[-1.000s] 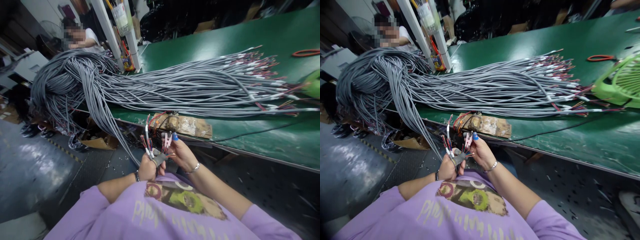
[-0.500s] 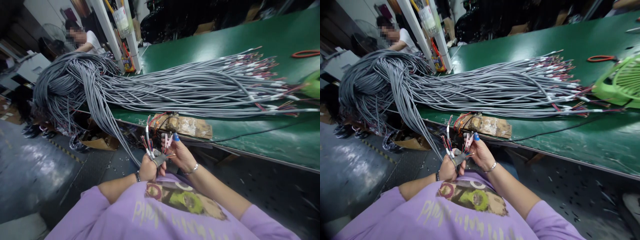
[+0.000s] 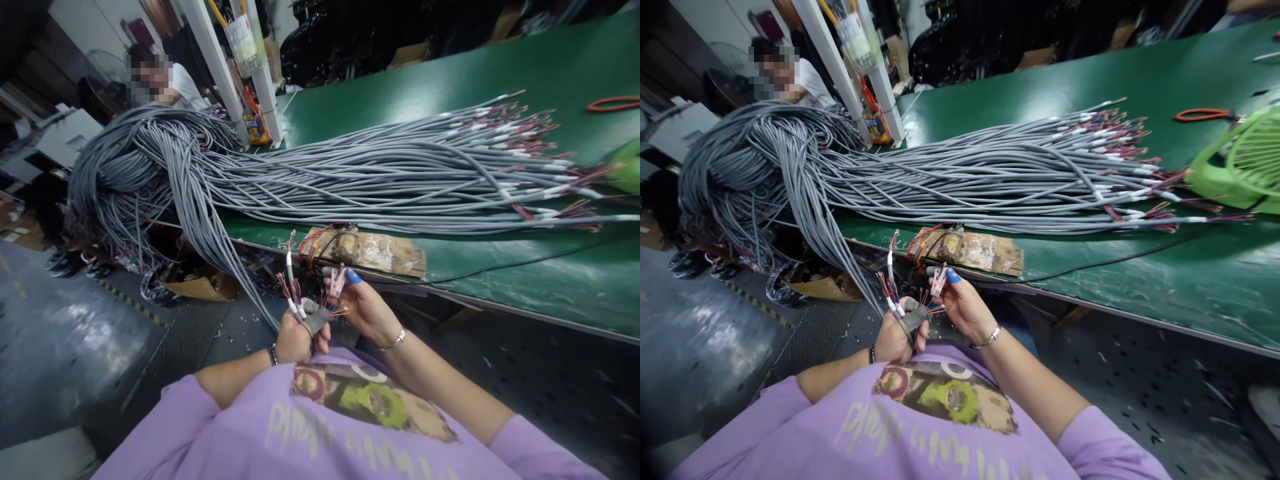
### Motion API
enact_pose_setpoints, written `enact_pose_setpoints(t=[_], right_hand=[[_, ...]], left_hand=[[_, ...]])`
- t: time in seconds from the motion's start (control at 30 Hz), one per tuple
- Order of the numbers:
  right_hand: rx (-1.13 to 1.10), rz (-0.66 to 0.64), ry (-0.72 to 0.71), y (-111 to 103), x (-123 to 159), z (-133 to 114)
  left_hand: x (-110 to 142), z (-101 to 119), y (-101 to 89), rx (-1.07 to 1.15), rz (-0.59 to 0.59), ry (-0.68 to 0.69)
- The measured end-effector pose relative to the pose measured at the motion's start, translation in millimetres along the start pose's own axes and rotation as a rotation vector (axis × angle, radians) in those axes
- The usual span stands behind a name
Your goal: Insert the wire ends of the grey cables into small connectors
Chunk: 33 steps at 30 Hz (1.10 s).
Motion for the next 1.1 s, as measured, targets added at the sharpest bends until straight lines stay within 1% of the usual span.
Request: enact_pose_setpoints(t=[0.13,0.27,0.43,0.57,0.63,0.73,0.87,1.0,1.1], right_hand=[[-0.010,-0.008,-0.003,1,0,0],[-0.014,0.002,-0.011,-1,-2,0],[-0.008,0.008,-0.028,-4,-4,1],[0.001,0.009,-0.017,-5,-1,3],[0.014,-0.017,0.004,-3,1,4],[0.036,-0.090,0.052,1,6,4],[0.094,-0.136,0.118,-2,12,3],[0.172,-0.137,0.164,-3,16,2],[0.159,-0.089,0.151,-2,11,-1]], left_hand=[[-1,5,0.9,0.028,0.024,0.003],[-2,4,-0.4,0.018,0.038,-0.008],[-5,-1,0.3,-0.050,0.023,-0.042],[-5,-3,1.4,-0.061,0.005,-0.043],[-4,-2,1.5,-0.058,-0.007,-0.034],[-2,-2,-0.5,-0.056,-0.012,-0.016],[-1,-3,-4.6,-0.059,-0.001,-0.013],[0,-2,-4.0,-0.057,-0.006,-0.010],[1,0,-0.4,-0.027,-0.025,-0.006]])
Point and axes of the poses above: each hand's wrist, its own x-axis away from the middle knuckle, its own y-axis out of the palm, z = x × y, the point moved 9 cm from there along -x, towards the middle knuckle, and after that the axes turned 6 degrees about -x, right-handed, at the moved point
